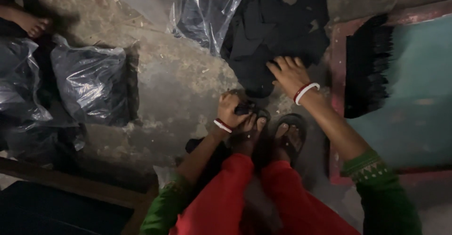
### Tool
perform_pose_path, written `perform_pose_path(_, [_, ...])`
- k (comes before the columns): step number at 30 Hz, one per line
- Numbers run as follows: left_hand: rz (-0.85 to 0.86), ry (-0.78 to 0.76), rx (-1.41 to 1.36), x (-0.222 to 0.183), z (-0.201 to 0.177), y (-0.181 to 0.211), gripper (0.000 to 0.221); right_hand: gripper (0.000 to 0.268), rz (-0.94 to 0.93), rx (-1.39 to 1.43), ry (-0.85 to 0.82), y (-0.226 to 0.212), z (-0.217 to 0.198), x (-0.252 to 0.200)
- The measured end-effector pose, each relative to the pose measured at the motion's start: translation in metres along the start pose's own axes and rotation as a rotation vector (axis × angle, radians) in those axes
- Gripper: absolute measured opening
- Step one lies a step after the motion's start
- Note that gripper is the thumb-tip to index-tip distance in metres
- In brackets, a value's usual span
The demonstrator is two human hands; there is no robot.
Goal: The person is sorting and stacking black fabric pieces on the floor near a screen printing frame.
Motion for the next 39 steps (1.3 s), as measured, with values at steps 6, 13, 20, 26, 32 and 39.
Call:
perform_pose_path(6, [-0.146, 0.098, -0.101, -0.006, 0.008, -0.032, 0.046, 0.051, 0.148, 0.163, -0.075, 0.008, -0.009, -0.022])
perform_pose_path(13, [0.153, -0.031, 0.0, -0.014, 0.024, -0.045, 0.049, 0.042, -0.16, -0.116, 0.061, -0.003, -0.008, -0.028])
perform_pose_path(20, [0.207, -0.132, 0.072, -0.02, 0.02, -0.04, 0.054, 0.046, -0.561, -0.393, 0.174, -0.03, -0.004, -0.022])
perform_pose_path(26, [0.056, -0.008, 0.006, -0.008, 0.02, -0.048, 0.06, 0.041, -0.664, -0.508, 0.187, -0.026, -0.011, -0.034])
perform_pose_path(32, [-0.053, 0.019, -0.167, 0.013, -0.008, -0.013, 0.046, 0.021, -0.051, 0.219, 0.176, -0.046, 0.0, -0.051])
perform_pose_path(39, [-0.341, 0.231, -0.383, 0.0, -0.021, -0.016, 0.052, 0.037, 0.43, 1.184, 0.403, -0.098, 0.117, -0.005])
Point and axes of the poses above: each hand's wrist, its own x-axis towards the middle knuckle, its own z-axis out of the palm, y = z × x, the point moved 4 cm from there along x, towards the middle knuckle, and after that the axes turned 2 degrees about y, right-handed, at the moved point
